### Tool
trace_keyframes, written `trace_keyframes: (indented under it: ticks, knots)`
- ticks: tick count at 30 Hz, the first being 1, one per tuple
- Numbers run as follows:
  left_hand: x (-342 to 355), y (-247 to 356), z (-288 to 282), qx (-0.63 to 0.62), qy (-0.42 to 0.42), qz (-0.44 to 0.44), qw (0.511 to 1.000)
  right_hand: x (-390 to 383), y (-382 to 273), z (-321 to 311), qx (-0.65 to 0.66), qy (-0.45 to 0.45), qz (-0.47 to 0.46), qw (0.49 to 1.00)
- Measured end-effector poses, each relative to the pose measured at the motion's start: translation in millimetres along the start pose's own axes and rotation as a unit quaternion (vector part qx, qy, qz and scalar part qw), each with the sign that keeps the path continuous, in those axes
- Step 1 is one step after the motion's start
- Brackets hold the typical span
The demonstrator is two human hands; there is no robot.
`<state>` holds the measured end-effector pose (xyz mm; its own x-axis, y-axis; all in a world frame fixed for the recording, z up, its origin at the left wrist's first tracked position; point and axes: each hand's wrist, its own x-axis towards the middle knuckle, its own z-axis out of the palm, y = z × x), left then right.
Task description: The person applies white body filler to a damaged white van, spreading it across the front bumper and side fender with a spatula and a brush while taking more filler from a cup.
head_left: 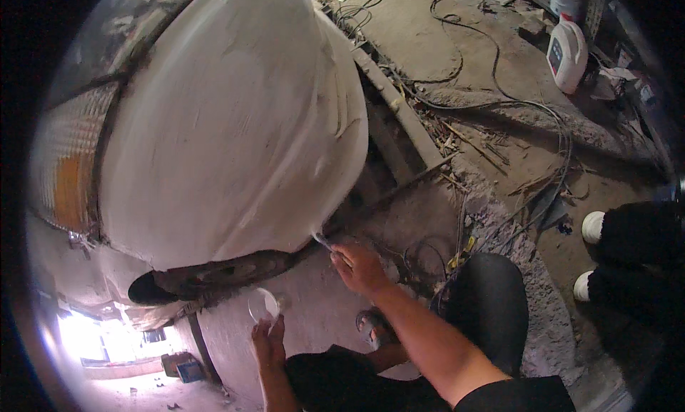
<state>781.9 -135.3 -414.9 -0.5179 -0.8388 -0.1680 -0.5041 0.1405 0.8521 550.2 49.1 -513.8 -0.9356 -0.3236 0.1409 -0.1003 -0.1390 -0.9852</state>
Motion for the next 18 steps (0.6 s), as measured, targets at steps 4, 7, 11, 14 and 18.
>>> trace_keyframes:
  ticks: [4, 7, 11, 14, 18]
  knots:
    - [-4, 6, 1, -0.260, 0.049, -0.129, 0.956, 37, 5, -33, 0.040, 0.062, 0.064, 0.995]
    - [-6, 11, 2, -0.262, 0.044, -0.123, 0.956, 87, 1, -75, 0.078, 0.106, 0.044, 0.990]
    - [-2, 8, 6, -0.236, 0.044, -0.104, 0.965, 143, -14, -99, 0.166, 0.120, 0.096, 0.974]
    - [0, 5, 6, -0.293, 0.064, -0.116, 0.947, 139, -28, -91, 0.159, 0.094, 0.088, 0.979]
    - [-5, 19, 12, -0.234, 0.054, -0.121, 0.963, 118, -25, -90, 0.249, 0.036, 0.022, 0.968]
